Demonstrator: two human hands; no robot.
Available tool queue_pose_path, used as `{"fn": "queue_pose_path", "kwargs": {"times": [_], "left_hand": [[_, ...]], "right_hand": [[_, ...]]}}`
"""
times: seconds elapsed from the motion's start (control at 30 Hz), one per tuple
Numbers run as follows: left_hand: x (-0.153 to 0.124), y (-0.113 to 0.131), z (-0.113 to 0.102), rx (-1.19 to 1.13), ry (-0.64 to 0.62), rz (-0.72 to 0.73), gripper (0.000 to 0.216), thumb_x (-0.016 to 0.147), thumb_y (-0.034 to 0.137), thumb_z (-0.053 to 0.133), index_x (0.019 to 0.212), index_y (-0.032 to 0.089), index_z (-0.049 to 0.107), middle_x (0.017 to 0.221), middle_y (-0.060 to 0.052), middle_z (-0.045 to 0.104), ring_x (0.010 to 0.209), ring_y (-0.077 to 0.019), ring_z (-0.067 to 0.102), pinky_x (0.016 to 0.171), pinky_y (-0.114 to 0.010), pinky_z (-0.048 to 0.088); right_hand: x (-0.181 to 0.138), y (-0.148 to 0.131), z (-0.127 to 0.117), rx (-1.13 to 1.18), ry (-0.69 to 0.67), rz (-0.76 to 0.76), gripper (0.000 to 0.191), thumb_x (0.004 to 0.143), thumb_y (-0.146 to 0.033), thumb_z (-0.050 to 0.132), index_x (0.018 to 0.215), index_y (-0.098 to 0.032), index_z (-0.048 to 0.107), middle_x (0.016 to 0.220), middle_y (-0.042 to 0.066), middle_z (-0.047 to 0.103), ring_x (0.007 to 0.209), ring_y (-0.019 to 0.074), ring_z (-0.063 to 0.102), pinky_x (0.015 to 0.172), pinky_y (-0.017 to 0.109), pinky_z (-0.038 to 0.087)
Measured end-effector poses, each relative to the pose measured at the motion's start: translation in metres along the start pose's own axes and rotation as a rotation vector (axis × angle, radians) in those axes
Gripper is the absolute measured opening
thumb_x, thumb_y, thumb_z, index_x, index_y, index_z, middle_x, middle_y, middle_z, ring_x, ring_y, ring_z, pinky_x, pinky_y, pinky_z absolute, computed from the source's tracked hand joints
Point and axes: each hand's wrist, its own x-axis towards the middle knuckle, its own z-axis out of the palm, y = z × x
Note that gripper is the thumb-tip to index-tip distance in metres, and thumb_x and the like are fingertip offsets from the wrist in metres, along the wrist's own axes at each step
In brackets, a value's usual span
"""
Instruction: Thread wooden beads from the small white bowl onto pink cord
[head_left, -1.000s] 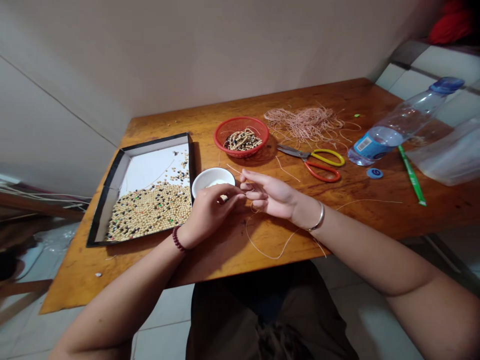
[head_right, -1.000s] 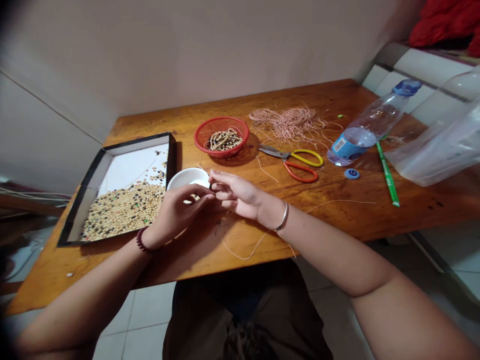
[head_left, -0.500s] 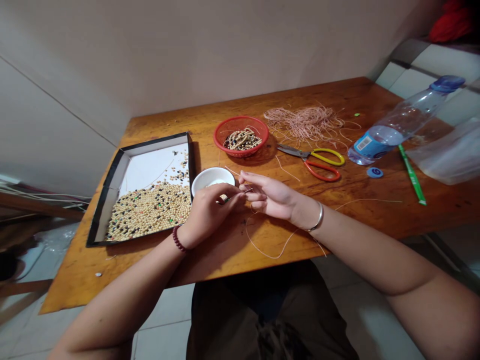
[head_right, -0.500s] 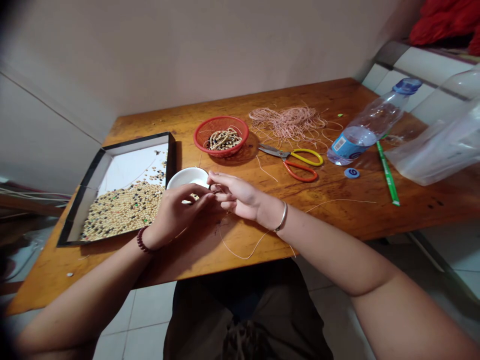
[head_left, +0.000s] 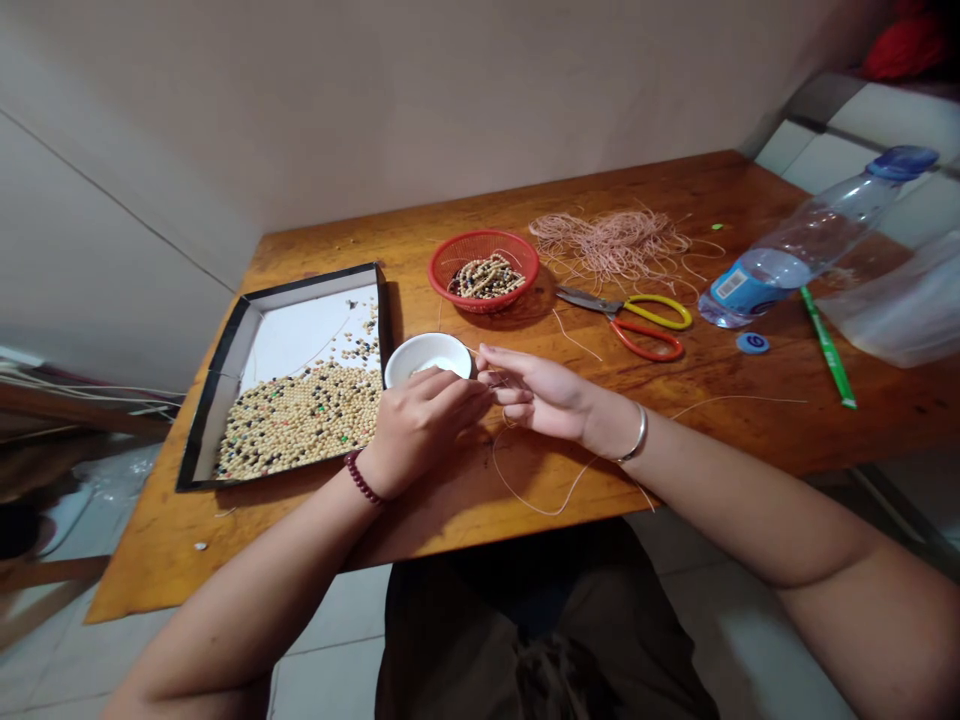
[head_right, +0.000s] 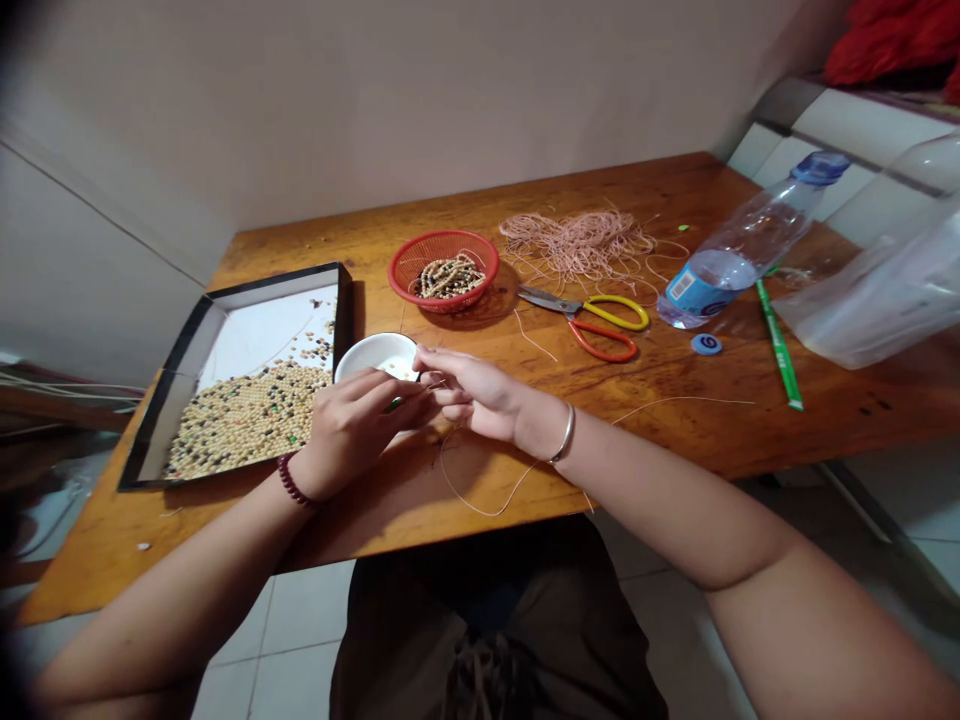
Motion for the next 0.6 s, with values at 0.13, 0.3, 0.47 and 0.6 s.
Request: {"fn": "queue_pose_path", "kwargs": {"times": [0.13, 0.3, 0.47, 0.6], "left_hand": [[-0.0016, -0.0011, -0.0004, 0.025, -0.021, 0.036, 0.007, 0.086, 0.025, 0.062, 0.084, 0.018, 0.061, 0.067, 0.001, 0.058, 0.062, -0.0112, 0.053, 0.058, -0.023, 0.042], [-0.0026, -0.0031, -0.001, 0.067, -0.043, 0.064, 0.007, 0.086, 0.026, 0.062, 0.086, 0.018, 0.061, 0.068, 0.0, 0.058, 0.064, -0.0124, 0.053, 0.06, -0.025, 0.044], [-0.003, -0.004, 0.0001, 0.075, -0.053, 0.061, 0.007, 0.086, 0.025, 0.061, 0.087, 0.019, 0.061, 0.069, 0.0, 0.059, 0.064, -0.0126, 0.053, 0.06, -0.026, 0.044], [-0.0033, -0.0038, 0.0003, 0.08, -0.066, 0.056, 0.007, 0.087, 0.026, 0.06, 0.087, 0.019, 0.061, 0.069, -0.001, 0.06, 0.064, -0.0127, 0.053, 0.06, -0.026, 0.044]], "right_hand": [[0.0002, 0.001, -0.0002, -0.011, -0.011, -0.004, 0.02, 0.091, -0.031, 0.055, 0.079, -0.016, 0.053, 0.061, -0.008, 0.039, 0.039, 0.0008, 0.017, 0.032, 0.011, 0.014], [-0.0006, 0.0019, 0.0018, -0.034, 0.012, -0.022, 0.02, 0.09, -0.032, 0.057, 0.079, -0.016, 0.052, 0.061, -0.009, 0.036, 0.04, 0.001, 0.017, 0.032, 0.011, 0.014], [-0.0004, 0.0027, 0.0001, -0.038, -0.008, -0.032, 0.02, 0.09, -0.032, 0.058, 0.078, -0.016, 0.052, 0.06, -0.009, 0.035, 0.041, 0.0018, 0.016, 0.033, 0.011, 0.013], [-0.0002, 0.0025, -0.0017, -0.053, -0.011, -0.046, 0.019, 0.09, -0.032, 0.057, 0.08, -0.016, 0.052, 0.061, -0.008, 0.036, 0.042, 0.0022, 0.016, 0.034, 0.012, 0.013]]}}
